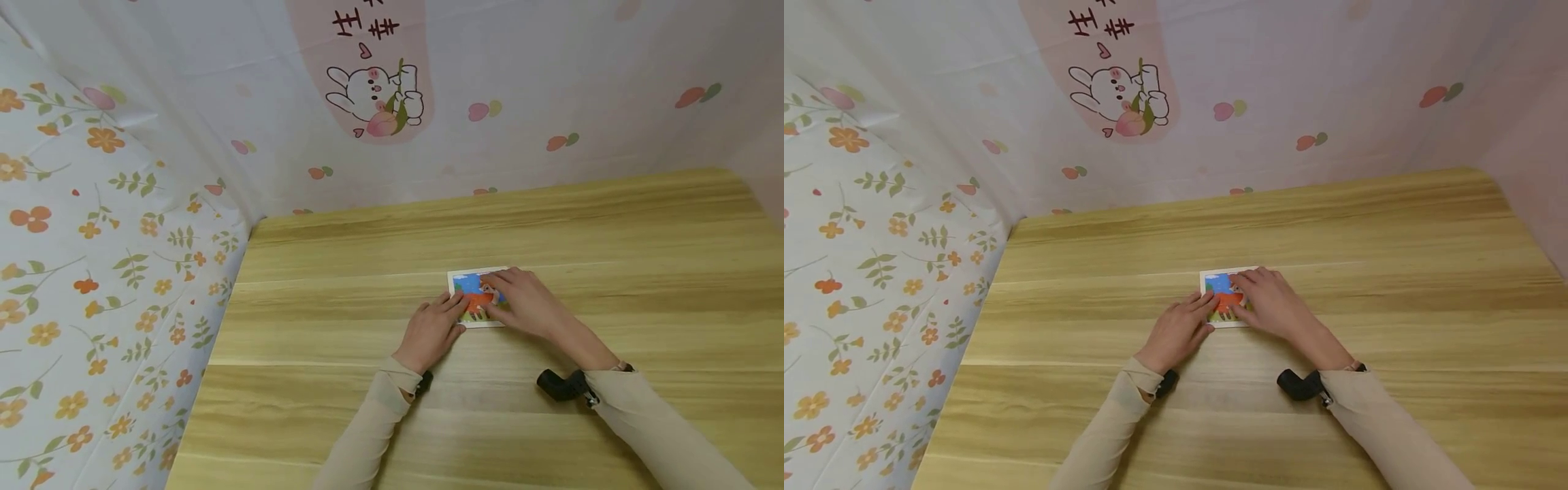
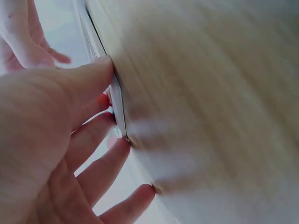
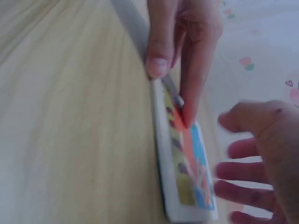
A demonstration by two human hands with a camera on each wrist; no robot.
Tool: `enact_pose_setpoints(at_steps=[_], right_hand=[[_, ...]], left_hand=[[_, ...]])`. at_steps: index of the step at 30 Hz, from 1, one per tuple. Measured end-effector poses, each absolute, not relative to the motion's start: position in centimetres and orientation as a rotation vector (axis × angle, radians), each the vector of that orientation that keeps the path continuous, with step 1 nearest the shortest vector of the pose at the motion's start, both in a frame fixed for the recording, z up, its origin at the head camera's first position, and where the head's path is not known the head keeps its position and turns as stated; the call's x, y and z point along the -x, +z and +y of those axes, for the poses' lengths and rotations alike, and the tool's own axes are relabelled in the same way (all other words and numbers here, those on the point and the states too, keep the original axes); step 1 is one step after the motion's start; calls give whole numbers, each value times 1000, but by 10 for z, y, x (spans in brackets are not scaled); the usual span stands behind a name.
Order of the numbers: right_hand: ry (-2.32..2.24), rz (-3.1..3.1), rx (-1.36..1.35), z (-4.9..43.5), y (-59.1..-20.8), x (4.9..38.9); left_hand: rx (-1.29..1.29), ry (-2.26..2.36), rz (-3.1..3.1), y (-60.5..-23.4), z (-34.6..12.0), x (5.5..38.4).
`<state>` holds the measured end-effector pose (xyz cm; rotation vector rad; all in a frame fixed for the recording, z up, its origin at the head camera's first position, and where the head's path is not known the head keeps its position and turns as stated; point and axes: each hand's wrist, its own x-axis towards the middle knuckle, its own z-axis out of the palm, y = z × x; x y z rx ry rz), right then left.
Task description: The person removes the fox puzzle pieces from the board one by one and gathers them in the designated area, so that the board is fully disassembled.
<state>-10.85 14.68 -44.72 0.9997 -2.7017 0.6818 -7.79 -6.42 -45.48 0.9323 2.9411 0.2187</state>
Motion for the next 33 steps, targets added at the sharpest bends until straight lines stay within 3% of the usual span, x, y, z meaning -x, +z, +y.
enact_pose_setpoints(at_steps=[22,33], right_hand=[[773,-2987,-964,121,-439,143],[910,-2996,-846,118,-442,142]], left_hand=[[-988,482,2944,-457,-65,81],[-828,799,2919,-458,-64,75]])
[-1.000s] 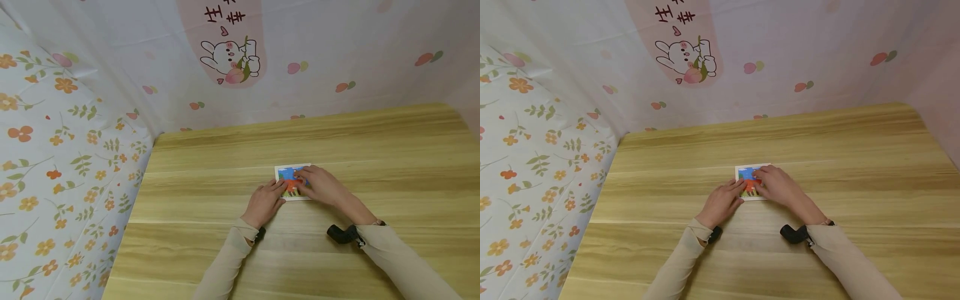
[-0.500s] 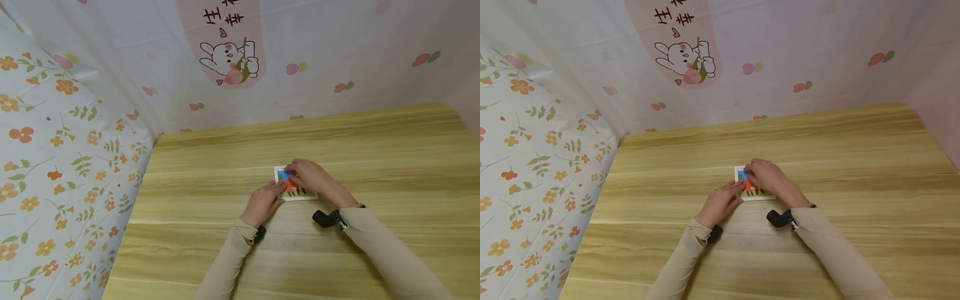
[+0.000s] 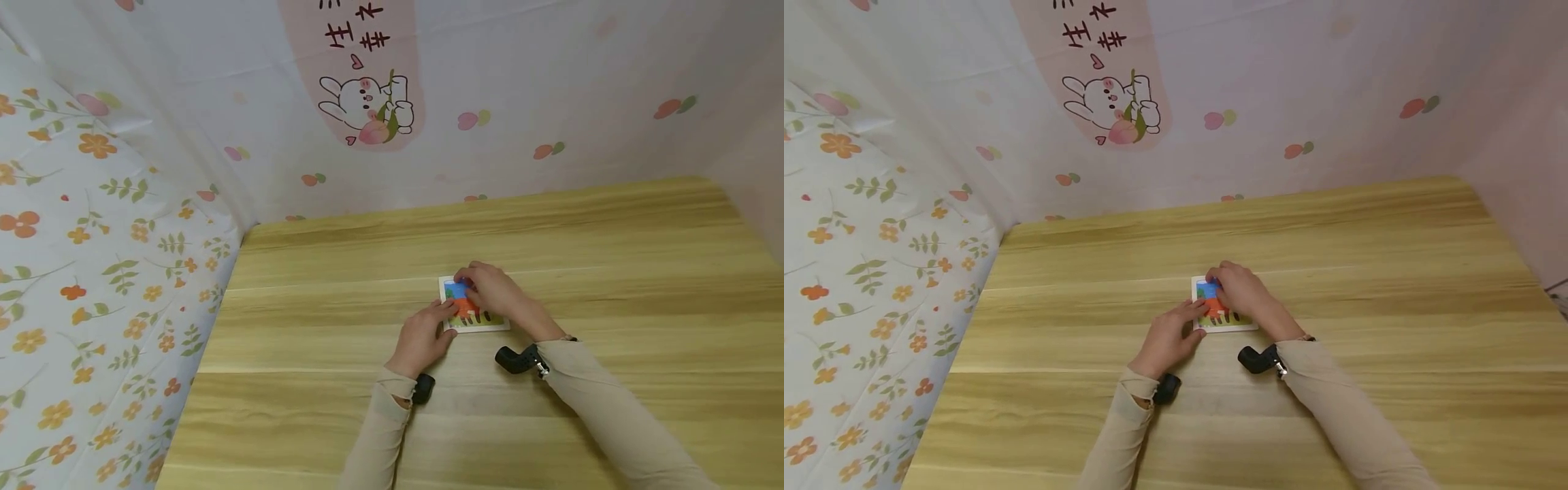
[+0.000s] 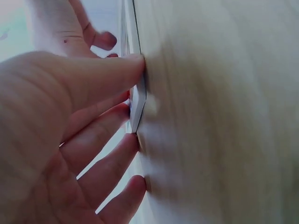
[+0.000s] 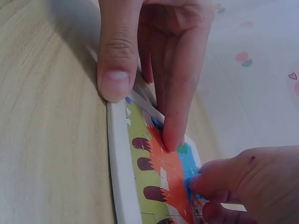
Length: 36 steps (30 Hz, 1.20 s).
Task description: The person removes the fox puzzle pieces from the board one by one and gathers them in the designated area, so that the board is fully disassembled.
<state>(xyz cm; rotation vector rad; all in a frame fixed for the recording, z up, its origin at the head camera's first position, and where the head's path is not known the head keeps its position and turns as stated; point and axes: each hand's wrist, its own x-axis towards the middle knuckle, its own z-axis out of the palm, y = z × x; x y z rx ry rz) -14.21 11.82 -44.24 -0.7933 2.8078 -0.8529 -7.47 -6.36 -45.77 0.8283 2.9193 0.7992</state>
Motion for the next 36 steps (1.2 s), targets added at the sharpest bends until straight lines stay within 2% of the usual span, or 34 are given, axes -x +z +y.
enact_pose_setpoints(at_steps=[36], right_hand=[[-1010,2722,658,116,-444,152]], left_hand=[[-770,995,2788,-466,-68,76]])
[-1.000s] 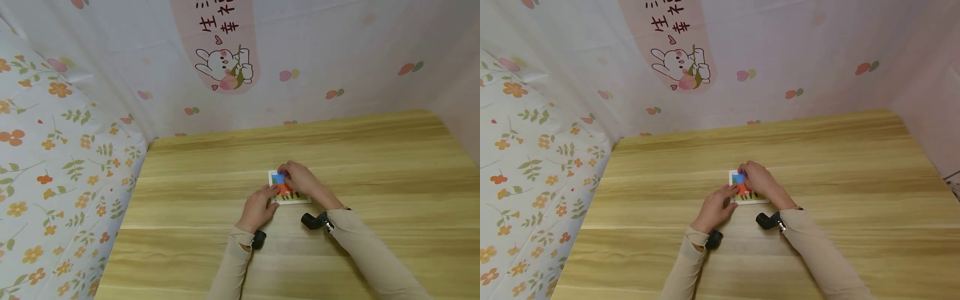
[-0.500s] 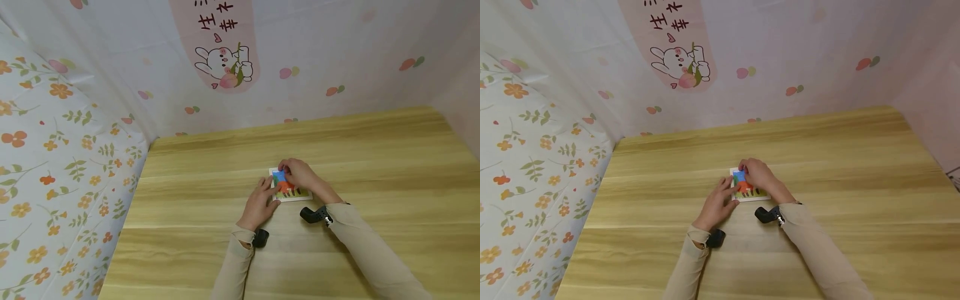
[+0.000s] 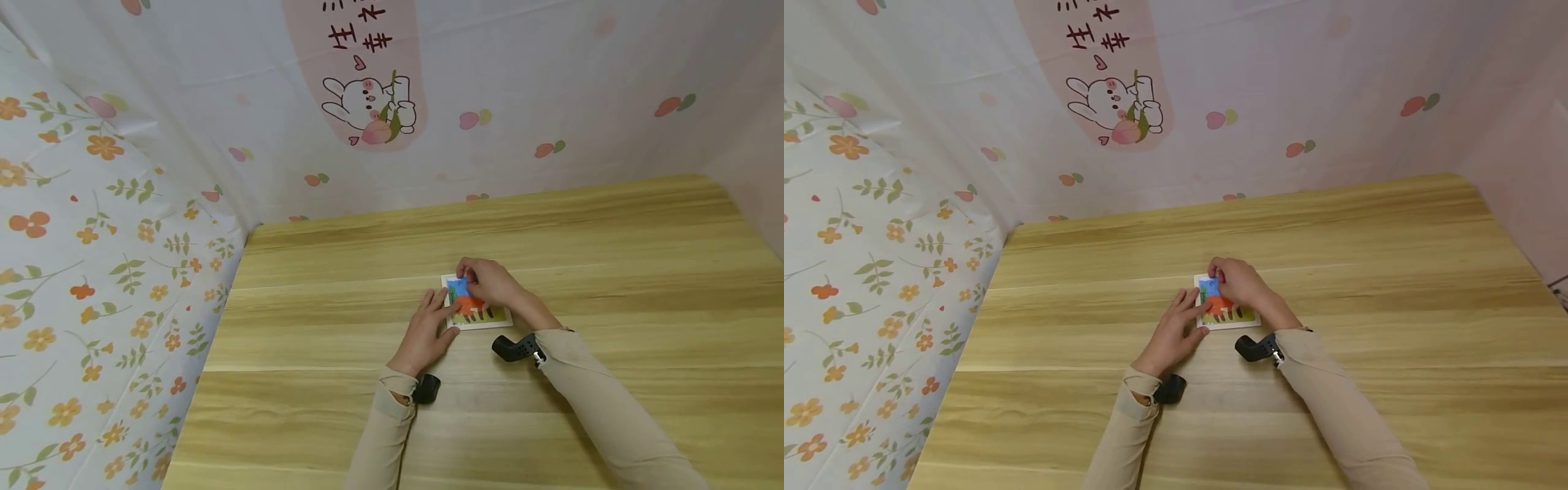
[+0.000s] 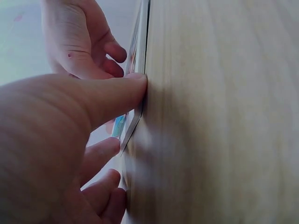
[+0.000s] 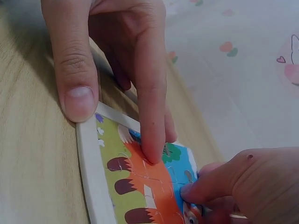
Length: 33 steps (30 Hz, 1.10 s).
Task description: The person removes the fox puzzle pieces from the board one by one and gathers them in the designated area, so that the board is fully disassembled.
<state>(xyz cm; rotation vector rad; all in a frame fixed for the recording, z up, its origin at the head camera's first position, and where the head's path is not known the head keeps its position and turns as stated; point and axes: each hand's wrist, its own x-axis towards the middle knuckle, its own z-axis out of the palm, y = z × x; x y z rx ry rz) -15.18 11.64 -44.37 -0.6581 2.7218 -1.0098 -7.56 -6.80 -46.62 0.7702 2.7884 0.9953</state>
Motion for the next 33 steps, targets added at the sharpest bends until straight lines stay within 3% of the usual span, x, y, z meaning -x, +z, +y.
enact_pose_setpoints(at_steps=[33], right_hand=[[-906,2836,697,108,-441,152]], left_hand=[[-741,1038,2763,-467,-69,75]])
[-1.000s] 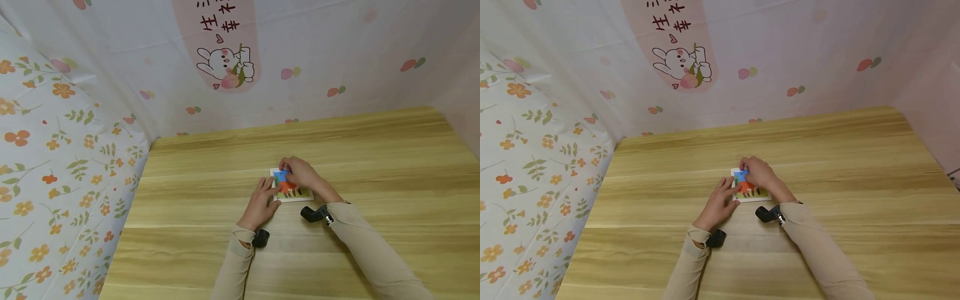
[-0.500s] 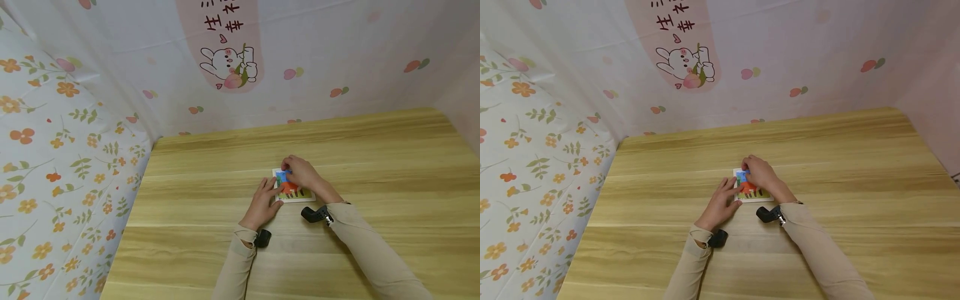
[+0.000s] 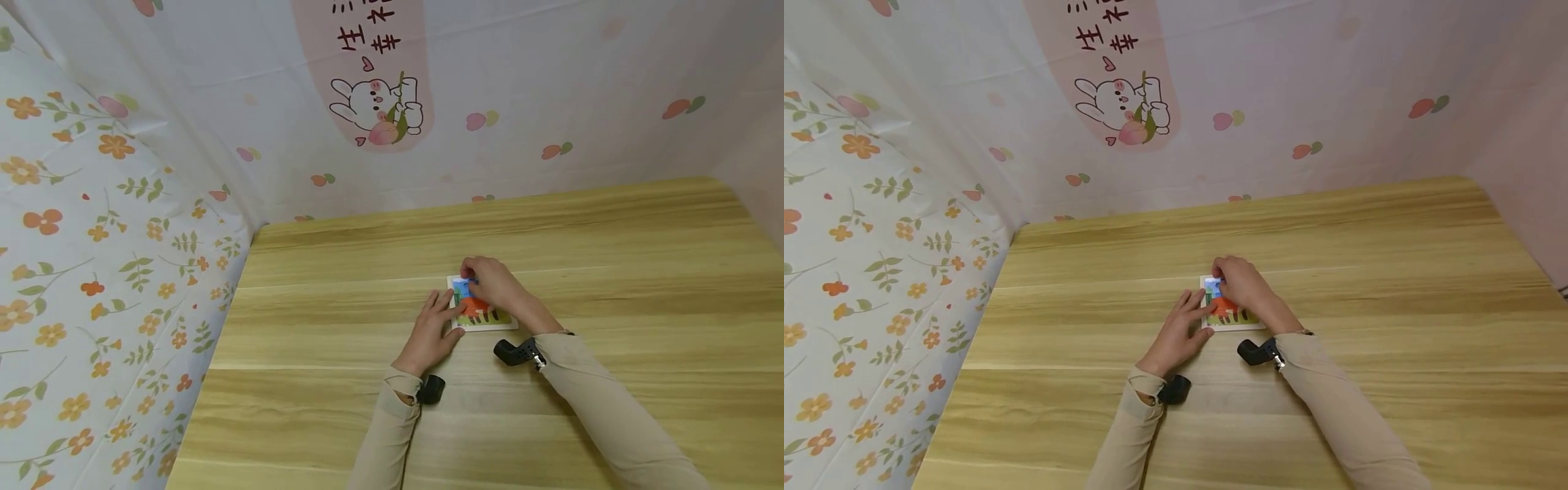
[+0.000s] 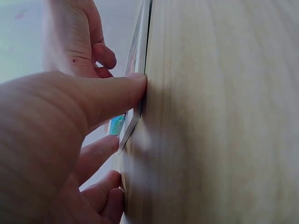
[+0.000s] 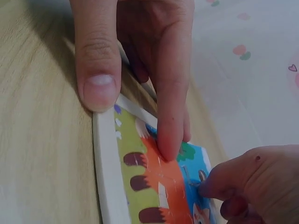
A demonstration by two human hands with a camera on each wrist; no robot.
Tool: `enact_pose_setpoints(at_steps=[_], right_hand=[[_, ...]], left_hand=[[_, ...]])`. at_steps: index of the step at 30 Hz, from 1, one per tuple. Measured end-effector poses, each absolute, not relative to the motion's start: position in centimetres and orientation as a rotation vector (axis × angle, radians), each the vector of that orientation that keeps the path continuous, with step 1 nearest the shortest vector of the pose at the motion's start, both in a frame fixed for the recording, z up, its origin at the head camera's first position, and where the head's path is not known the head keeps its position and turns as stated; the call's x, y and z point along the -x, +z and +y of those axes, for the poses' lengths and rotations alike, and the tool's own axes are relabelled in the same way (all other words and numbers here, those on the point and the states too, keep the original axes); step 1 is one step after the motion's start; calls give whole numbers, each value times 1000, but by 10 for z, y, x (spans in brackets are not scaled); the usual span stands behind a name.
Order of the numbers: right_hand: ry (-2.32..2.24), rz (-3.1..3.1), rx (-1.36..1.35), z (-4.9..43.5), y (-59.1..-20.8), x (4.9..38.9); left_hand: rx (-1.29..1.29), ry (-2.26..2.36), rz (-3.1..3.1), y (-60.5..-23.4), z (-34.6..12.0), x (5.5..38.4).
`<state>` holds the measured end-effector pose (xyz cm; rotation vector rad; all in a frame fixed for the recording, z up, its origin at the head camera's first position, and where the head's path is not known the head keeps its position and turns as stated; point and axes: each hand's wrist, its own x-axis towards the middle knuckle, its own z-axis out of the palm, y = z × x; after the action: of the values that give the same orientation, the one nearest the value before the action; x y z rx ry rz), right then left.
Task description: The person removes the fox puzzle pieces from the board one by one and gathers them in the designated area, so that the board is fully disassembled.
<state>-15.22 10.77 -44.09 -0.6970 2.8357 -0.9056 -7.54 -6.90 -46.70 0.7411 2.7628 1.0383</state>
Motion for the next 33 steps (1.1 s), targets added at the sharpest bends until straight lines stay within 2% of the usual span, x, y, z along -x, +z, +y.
enact_pose_setpoints(at_steps=[17,33], right_hand=[[-841,2934,757,117,-444,150],[-899,2949,644,175,-432,155]], left_hand=[[-756,1025,2775,-468,-69,76],[-711,1083,2756,-472,-69,76]])
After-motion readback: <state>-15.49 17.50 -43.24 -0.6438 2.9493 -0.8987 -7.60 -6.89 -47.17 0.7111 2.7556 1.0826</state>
